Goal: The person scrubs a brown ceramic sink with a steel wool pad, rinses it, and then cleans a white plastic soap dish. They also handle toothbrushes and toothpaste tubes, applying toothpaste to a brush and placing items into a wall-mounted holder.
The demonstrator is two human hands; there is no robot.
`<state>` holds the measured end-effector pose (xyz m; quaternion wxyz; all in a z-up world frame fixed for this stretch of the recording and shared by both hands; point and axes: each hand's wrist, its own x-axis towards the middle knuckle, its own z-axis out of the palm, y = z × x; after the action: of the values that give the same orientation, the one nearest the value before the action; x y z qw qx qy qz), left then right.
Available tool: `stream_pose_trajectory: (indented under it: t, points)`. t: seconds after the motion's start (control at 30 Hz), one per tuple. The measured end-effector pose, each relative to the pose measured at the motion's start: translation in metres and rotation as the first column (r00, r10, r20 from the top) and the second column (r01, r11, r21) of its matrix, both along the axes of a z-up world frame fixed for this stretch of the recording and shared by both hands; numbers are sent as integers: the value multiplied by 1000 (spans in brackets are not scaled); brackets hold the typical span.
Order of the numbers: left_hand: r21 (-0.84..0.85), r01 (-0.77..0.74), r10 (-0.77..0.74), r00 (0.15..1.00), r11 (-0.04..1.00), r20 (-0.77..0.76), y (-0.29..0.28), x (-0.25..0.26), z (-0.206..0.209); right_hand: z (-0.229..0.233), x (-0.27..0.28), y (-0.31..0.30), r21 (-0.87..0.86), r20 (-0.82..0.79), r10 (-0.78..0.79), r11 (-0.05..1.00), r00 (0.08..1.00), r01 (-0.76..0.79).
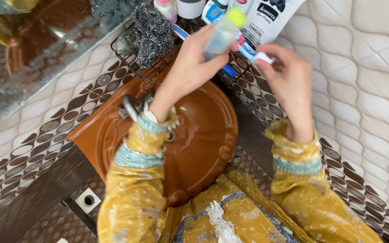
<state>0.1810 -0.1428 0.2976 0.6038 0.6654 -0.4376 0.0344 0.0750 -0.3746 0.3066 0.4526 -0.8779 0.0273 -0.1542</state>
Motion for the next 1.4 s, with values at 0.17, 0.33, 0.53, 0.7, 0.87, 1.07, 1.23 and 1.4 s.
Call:
stream_pose_trajectory:
  t: [0.17, 0.33, 0.53, 0.7, 0.87, 1.07, 1.23, 1.4]
  points:
    - [381, -28, -181, 846, 924, 501, -22, 54, 15, -16, -71, -40, 444, 23, -166, 885, 986, 138]
    - [607, -116, -340, 740, 786, 581, -55, 91, -31, -24, -114, -66, 687, 100, -203, 722, 974, 80]
    - [621, -198, -311, 728, 759, 612, -64, 107, -59, -33, -104, -62, 665, 155, -214, 744, 964, 59]
    - [736, -219, -330, 787, 641, 522, -57, 96, -48, -36, -94, -53, 630, 154, -207, 774, 966, 66]
    - [803, -67, -305, 904, 592, 300, -45, 101, -44, -33, -85, -49, 598, 141, -209, 797, 968, 85]
    - [783, 41, -310, 930, 621, 196, -36, 108, -59, -33, -71, -41, 565, 129, -195, 820, 972, 89]
    - [527, -231, -86, 856, 818, 510, -11, 96, -57, -32, -46, -14, 318, 144, -192, 938, 971, 138]
    - [433, -483, 191, 805, 761, 562, 8, 77, -60, -25, -9, 14, -36, 178, -149, 987, 973, 158]
